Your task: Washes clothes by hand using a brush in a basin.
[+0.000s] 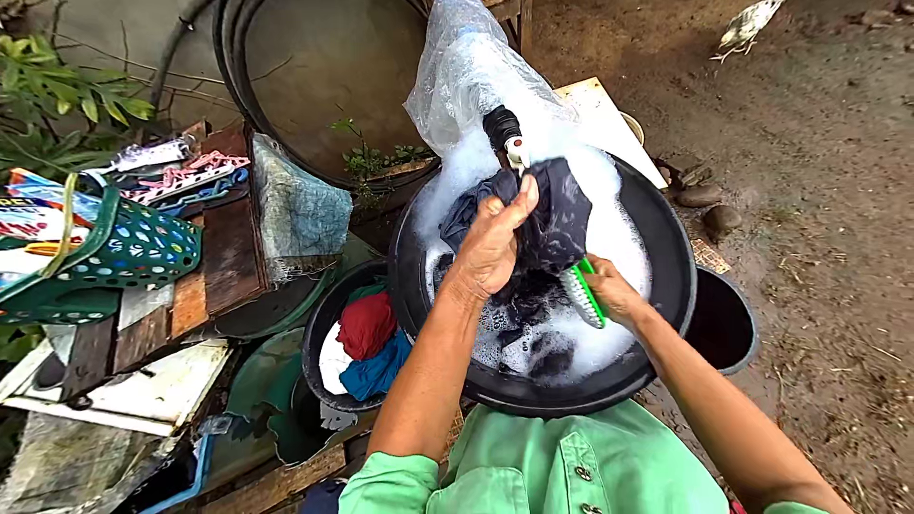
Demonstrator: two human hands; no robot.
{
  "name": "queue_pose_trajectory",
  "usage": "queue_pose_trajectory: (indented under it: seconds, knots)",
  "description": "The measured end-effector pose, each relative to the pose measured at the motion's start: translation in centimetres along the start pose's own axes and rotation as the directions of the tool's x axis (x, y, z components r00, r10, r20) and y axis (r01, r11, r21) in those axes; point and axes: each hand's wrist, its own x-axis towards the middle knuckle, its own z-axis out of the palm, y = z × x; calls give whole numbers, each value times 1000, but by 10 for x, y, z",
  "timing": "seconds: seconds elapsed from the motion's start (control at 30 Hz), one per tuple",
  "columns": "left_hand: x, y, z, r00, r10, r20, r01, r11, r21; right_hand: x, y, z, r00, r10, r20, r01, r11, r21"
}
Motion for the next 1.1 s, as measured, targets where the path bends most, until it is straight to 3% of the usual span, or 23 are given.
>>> queue_pose_trajectory:
  seconds: [0.07, 0.17, 0.27, 0.37, 0.43, 0.47, 0.5, 0.57, 0.63, 0.7, 0.8, 0.9, 1.0, 1.1]
  knots:
    - [-1, 23, 5, 993, 111, 45, -108, 992, -70, 14, 1, 10, 997, 73, -15, -74, 993, -93]
    - [-6, 48, 2, 974, 211, 80, -197, 969, -151, 24, 2, 0, 1000, -3, -18, 1, 993, -120]
    - [-11, 67, -11, 939, 333, 88, -304, 921, -246, 3, -28, -27, 975, -205, -84, 201, 978, -51]
    - [1, 64, -46, 878, 474, 71, -426, 839, -339, -22, -71, -52, 837, -475, -270, 522, 841, 140]
    - [6, 20, -68, 931, 346, -119, -360, 923, -139, -26, -95, -60, 726, -582, -366, 661, 737, 140]
    - [1, -14, -75, 964, 196, -178, -191, 981, 41, -21, -99, -63, 701, -588, -403, 673, 733, 100]
    - [-6, -49, -78, 976, -2, -217, 49, 976, 210, -12, -98, -65, 715, -559, -421, 631, 775, 42]
    - [-12, -108, -79, 886, -399, -234, 463, 756, 463, 10, -83, -66, 818, -408, -406, 396, 911, -116]
    - [-15, -134, -77, 791, -576, -204, 556, 540, 632, 25, -61, -61, 903, -289, -318, 227, 949, -217]
    - [-15, -125, -72, 819, -535, -209, 537, 584, 608, 21, -51, -37, 942, -237, -236, 186, 958, -219]
    - [-11, -103, -60, 884, -355, -305, 455, 804, 383, 1, -44, 31, 952, -291, -96, 267, 941, -207]
    - [-7, -66, -45, 898, -195, -395, 275, 948, 158, 27, -13, 76, 939, -334, -80, 277, 874, -399]
    - [-20, -17, -46, 925, -25, -380, 32, 999, 12, 79, 24, 28, 987, -32, -155, -73, 780, -622]
    - [-29, 6, -68, 953, 170, -250, -196, 977, -84, 94, 28, -29, 949, 30, -315, -236, 730, -641]
